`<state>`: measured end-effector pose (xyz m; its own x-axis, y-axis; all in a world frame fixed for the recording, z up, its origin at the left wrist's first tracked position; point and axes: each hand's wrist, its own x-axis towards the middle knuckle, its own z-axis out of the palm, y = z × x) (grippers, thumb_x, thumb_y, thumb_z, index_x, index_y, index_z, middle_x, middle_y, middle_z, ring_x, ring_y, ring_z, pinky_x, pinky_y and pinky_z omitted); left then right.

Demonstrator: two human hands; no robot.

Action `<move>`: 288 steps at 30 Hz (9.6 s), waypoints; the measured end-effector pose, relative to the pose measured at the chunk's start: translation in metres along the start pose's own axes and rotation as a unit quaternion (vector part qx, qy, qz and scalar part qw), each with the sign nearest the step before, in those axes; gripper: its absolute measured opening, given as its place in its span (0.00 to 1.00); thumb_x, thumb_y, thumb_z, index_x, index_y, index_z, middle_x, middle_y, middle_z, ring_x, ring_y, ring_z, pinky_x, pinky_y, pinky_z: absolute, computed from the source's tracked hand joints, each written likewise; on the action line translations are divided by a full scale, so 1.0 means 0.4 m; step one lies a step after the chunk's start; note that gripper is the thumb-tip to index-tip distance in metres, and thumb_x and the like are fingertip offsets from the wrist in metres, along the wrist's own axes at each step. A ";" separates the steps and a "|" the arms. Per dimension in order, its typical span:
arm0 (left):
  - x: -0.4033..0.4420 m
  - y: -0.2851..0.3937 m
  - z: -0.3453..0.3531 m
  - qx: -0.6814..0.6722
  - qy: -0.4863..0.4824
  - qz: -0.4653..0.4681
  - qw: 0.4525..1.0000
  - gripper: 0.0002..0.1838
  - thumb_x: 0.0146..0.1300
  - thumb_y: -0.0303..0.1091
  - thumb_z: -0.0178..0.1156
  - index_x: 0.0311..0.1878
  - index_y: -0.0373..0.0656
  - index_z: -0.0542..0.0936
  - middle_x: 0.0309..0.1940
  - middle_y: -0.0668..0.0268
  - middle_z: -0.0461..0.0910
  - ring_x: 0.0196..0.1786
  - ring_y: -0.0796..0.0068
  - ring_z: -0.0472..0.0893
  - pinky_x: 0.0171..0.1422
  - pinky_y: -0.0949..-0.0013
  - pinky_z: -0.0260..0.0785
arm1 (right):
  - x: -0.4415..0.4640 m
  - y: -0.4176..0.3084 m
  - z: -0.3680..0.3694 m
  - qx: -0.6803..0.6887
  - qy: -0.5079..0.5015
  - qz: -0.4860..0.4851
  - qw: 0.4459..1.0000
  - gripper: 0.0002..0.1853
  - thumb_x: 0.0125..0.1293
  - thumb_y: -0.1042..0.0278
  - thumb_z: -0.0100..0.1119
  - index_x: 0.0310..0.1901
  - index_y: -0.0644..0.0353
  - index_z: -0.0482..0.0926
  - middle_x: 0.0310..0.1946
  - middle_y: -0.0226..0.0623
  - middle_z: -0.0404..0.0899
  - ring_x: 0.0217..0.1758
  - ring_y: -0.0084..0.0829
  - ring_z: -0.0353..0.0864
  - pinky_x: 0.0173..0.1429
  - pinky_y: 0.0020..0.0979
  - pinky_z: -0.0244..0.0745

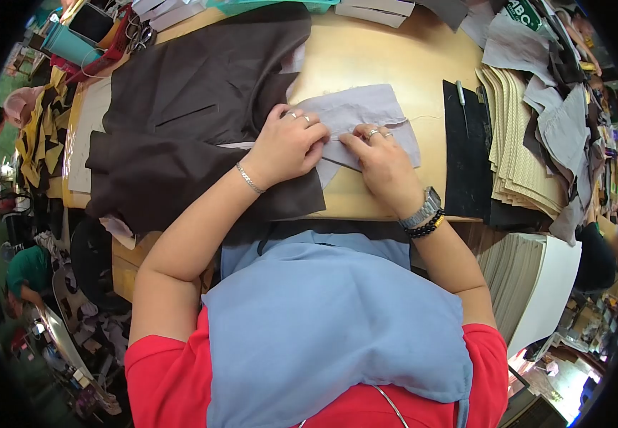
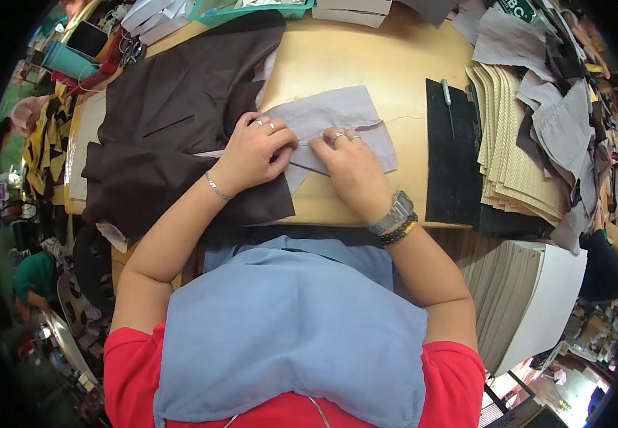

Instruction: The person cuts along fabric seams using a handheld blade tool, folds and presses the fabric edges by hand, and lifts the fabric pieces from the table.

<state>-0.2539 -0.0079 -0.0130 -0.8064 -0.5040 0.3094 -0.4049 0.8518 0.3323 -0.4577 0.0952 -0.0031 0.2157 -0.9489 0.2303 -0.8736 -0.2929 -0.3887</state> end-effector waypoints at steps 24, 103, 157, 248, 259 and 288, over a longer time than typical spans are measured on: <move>0.127 -0.058 -0.077 -0.118 -0.253 -0.154 0.948 0.18 0.59 0.50 0.68 0.40 0.45 0.86 0.26 0.67 0.84 0.32 0.71 0.84 0.44 0.67 0.76 | 0.053 0.027 0.055 0.057 0.046 -0.119 0.990 0.06 0.65 0.73 0.60 0.43 0.60 0.80 0.40 0.37 0.78 0.44 0.40 0.78 0.49 0.39 0.76; -0.062 0.031 0.001 0.079 0.064 -0.004 0.995 0.12 0.61 0.41 0.69 0.46 0.52 0.86 0.47 0.74 0.82 0.56 0.70 0.80 0.76 0.37 0.51 | -0.075 0.064 -0.009 -0.091 0.074 0.152 0.981 0.30 0.67 0.46 0.62 0.64 0.58 0.75 0.64 0.42 0.74 0.70 0.45 0.70 0.73 0.61 0.60; 0.082 -0.100 0.015 -0.007 0.034 -0.146 0.989 0.11 0.66 0.44 0.66 0.39 0.47 0.79 0.38 0.70 0.82 0.51 0.62 0.79 0.72 0.28 0.52 | 0.107 0.040 0.063 -0.018 0.025 -0.092 0.995 0.06 0.65 0.66 0.61 0.41 0.56 0.79 0.39 0.34 0.78 0.48 0.37 0.79 0.51 0.38 0.72; -0.053 0.093 -0.007 0.094 -0.084 0.009 0.992 0.32 0.62 0.50 0.67 0.67 0.46 0.78 0.59 0.63 0.78 0.59 0.65 0.78 0.75 0.32 0.50 | -0.191 0.086 -0.105 -0.160 -0.037 0.203 0.965 0.33 0.69 0.45 0.59 0.69 0.56 0.70 0.66 0.42 0.72 0.73 0.43 0.68 0.72 0.63 0.62; 0.003 0.138 0.029 0.163 -0.064 -0.014 0.984 0.35 0.64 0.63 0.60 0.67 0.49 0.77 0.51 0.61 0.77 0.53 0.63 0.79 0.68 0.23 0.52 | -0.111 0.026 -0.054 -0.101 0.023 0.114 0.988 0.29 0.64 0.46 0.65 0.60 0.57 0.78 0.57 0.41 0.76 0.64 0.43 0.74 0.74 0.64 0.54; -0.021 0.166 0.001 0.202 -0.081 -0.013 0.976 0.27 0.66 0.55 0.63 0.64 0.52 0.78 0.55 0.68 0.76 0.56 0.69 0.79 0.70 0.21 0.48 | -0.157 0.064 -0.034 -0.007 0.092 0.082 0.992 0.26 0.62 0.60 0.69 0.58 0.64 0.77 0.52 0.44 0.78 0.58 0.47 0.76 0.66 0.43 0.72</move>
<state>-0.2741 0.0528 0.0062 -0.8378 -0.5250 0.1496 -0.5369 0.8421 -0.0514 -0.4994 0.1490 -0.0155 -0.0128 -0.9459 0.3242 -0.8965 -0.1328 -0.4228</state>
